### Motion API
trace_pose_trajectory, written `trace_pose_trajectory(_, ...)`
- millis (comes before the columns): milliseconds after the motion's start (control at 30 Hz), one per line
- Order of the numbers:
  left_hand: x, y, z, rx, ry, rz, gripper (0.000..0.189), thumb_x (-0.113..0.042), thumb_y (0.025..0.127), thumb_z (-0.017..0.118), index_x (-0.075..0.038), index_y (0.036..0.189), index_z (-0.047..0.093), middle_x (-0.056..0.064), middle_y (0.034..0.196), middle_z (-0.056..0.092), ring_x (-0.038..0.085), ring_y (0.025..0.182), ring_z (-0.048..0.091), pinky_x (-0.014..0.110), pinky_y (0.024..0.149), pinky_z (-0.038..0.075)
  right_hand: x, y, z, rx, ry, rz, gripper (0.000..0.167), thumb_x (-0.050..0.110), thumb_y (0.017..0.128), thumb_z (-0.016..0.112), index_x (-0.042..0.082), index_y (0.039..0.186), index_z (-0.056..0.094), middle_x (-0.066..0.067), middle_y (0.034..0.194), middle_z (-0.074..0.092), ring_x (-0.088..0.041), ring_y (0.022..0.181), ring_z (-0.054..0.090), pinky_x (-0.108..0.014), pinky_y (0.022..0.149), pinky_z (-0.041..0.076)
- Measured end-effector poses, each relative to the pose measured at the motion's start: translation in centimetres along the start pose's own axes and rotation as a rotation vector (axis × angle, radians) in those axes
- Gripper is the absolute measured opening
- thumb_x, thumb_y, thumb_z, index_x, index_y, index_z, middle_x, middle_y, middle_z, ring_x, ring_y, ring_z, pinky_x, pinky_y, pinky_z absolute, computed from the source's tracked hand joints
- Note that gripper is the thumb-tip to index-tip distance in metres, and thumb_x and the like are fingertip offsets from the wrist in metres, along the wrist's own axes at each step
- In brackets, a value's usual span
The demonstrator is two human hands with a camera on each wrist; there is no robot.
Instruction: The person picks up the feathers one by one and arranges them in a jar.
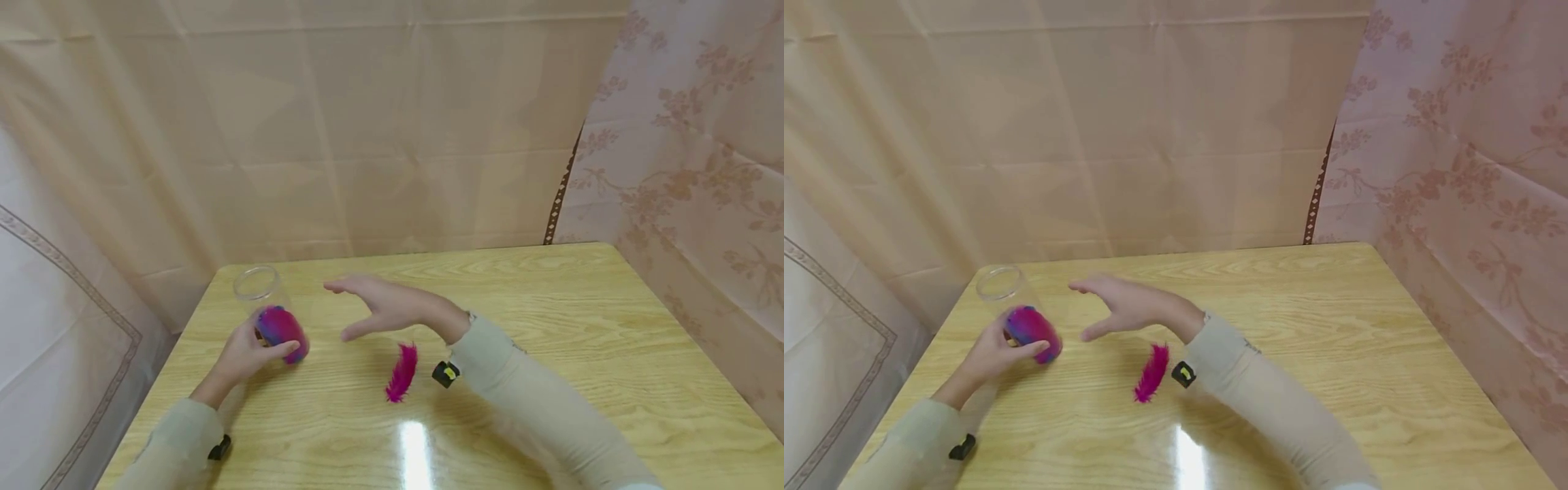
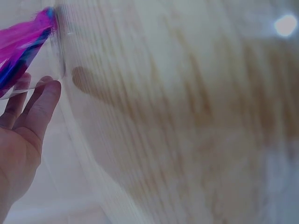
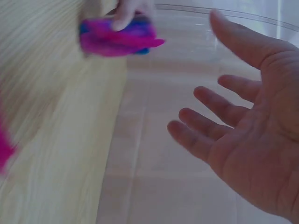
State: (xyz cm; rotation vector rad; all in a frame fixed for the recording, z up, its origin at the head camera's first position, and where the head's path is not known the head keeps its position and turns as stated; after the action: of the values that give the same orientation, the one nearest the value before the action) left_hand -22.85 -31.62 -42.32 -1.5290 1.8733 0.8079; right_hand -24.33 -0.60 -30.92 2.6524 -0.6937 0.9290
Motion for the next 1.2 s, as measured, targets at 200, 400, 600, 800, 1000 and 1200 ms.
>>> trace_pose_trajectory(200,0.0,0.0,0.1,0.003,-0.007,-0.010,0.086,-0.038,0.081,0.088,-0.002,0.144,0.042,0.020,0.129,0.062,0.035,0.114,0.063,0.051,0.093,0.054,-2.1,-3.8,1.8,0.114,-0.178,0.055,0.082,0.029,0.093,0.077,0.008,0.158,0.032,-0.009,0.160,0.034,-0.026,0.147,0.031,-0.039,0.118,0.029)
trace_pose_trajectory(400,0.2,0.0,0.1,0.003,-0.008,-0.012,0.086,-0.039,0.080,0.088,-0.002,0.143,0.042,0.020,0.128,0.063,0.035,0.114,0.063,0.051,0.093,0.054,-4.0,-6.2,3.9,0.211,-0.289,0.055,0.072,0.016,0.090,0.080,0.009,0.152,0.045,-0.008,0.158,0.039,-0.027,0.146,0.035,-0.038,0.117,0.031)
trace_pose_trajectory(600,0.2,0.2,0.2,0.002,-0.011,0.000,0.084,-0.036,0.081,0.088,-0.003,0.143,0.043,0.019,0.128,0.063,0.034,0.113,0.063,0.050,0.092,0.054,-5.1,-6.8,5.9,0.222,-0.415,-0.014,0.053,0.007,0.091,0.077,0.011,0.141,0.060,-0.005,0.147,0.054,-0.023,0.137,0.047,-0.034,0.113,0.037)
trace_pose_trajectory(800,0.1,0.2,0.2,0.003,-0.008,-0.020,0.087,-0.039,0.081,0.087,-0.002,0.144,0.041,0.020,0.130,0.062,0.036,0.115,0.062,0.051,0.094,0.053,-5.5,-6.5,6.8,0.216,-0.470,-0.023,0.044,0.008,0.090,0.078,0.018,0.132,0.068,0.002,0.132,0.064,-0.016,0.120,0.057,-0.031,0.104,0.044)
trace_pose_trajectory(1000,-0.1,0.1,0.1,0.007,-0.008,-0.034,0.088,-0.039,0.082,0.086,-0.001,0.146,0.040,0.022,0.132,0.060,0.038,0.118,0.060,0.052,0.095,0.052,-5.6,-6.3,7.4,0.227,-0.466,-0.001,0.036,0.014,0.089,0.080,0.024,0.122,0.073,0.008,0.117,0.065,-0.010,0.106,0.056,-0.026,0.092,0.048)
trace_pose_trajectory(1200,-0.1,0.0,0.0,0.005,0.007,-0.040,0.090,-0.040,0.082,0.086,0.000,0.146,0.039,0.023,0.132,0.060,0.038,0.117,0.061,0.050,0.093,0.054,-5.5,-6.4,7.9,0.204,-0.397,0.059,0.030,0.013,0.089,0.080,0.020,0.117,0.073,0.008,0.107,0.066,-0.006,0.099,0.060,-0.022,0.088,0.049)
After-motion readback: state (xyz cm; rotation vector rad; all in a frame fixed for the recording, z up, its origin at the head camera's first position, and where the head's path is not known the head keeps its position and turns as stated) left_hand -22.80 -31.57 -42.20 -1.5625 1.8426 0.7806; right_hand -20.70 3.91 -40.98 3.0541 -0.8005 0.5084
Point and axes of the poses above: each hand's wrist, its own y-axis towards the middle knuckle, its own z-axis out of the palm, x = y × z, the point moved 2 cm from there along y, towards the middle knuckle
